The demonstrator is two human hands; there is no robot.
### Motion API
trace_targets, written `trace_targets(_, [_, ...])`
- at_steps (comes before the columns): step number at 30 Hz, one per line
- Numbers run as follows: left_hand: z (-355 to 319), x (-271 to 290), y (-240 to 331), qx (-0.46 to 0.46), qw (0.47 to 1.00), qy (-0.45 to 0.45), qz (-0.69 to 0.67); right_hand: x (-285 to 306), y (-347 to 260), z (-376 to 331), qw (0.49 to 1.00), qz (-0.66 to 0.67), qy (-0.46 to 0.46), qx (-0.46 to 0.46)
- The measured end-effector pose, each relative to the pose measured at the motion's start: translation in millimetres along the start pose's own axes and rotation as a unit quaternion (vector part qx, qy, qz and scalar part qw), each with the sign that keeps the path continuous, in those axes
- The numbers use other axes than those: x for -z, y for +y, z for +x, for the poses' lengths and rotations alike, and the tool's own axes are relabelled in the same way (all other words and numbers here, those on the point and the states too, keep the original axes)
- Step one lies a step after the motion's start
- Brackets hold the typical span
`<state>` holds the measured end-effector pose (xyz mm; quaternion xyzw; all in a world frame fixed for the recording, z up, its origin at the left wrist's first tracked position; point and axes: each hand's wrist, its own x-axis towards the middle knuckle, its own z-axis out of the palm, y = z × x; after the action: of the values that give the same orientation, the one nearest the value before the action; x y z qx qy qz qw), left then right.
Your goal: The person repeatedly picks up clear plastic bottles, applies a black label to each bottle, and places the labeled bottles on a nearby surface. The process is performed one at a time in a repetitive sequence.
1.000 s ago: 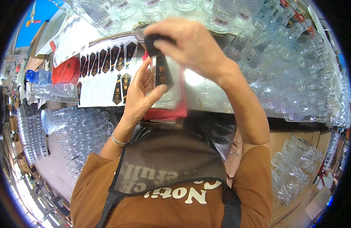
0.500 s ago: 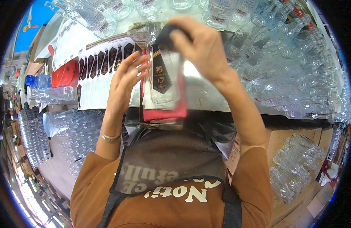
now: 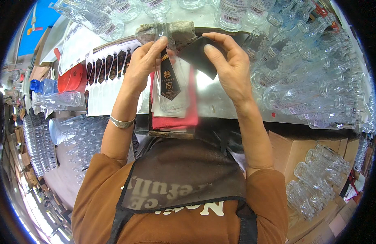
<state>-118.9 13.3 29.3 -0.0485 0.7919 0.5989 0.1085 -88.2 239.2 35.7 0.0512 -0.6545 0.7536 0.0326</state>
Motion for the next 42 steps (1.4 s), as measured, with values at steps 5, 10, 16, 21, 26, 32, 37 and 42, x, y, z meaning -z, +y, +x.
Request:
trace_targets(5, [-14, -12, -3, 0.011, 0.992, -0.005, -0.127, -23, 6, 10, 0.999, -0.009, 0.027, 0.035])
trace_targets(10, [-13, -25, -17, -0.071, 0.988, 0.013, -0.14, -32, 3, 21, 0.98, -0.164, 0.069, 0.087])
trace_targets(16, [-7, -13, -13, 0.018, 0.984, -0.037, -0.176, -27, 7, 21, 0.985, -0.132, 0.074, 0.085])
trace_targets(21, [4, -13, -17, -0.036, 0.999, -0.006, -0.018, -24, 6, 20, 0.997, 0.01, 0.066, 0.037])
trace_targets(26, [-1, -15, -15, -0.011, 0.988, -0.034, -0.149, -18, 11, 23, 0.996, 0.014, -0.035, -0.081])
trace_targets(32, [-11, -17, -20, -0.026, 0.994, -0.012, -0.107, -36, 12, 38, 0.964, -0.216, -0.148, -0.032])
trace_targets(37, [-9, -22, -27, -0.05, 0.984, -0.016, -0.172, -36, 15, 43, 0.96, -0.217, -0.166, -0.056])
trace_targets(42, [-18, -27, -21, -0.044, 0.965, -0.034, -0.257, -33, 15, 44, 0.959, -0.197, -0.181, -0.097])
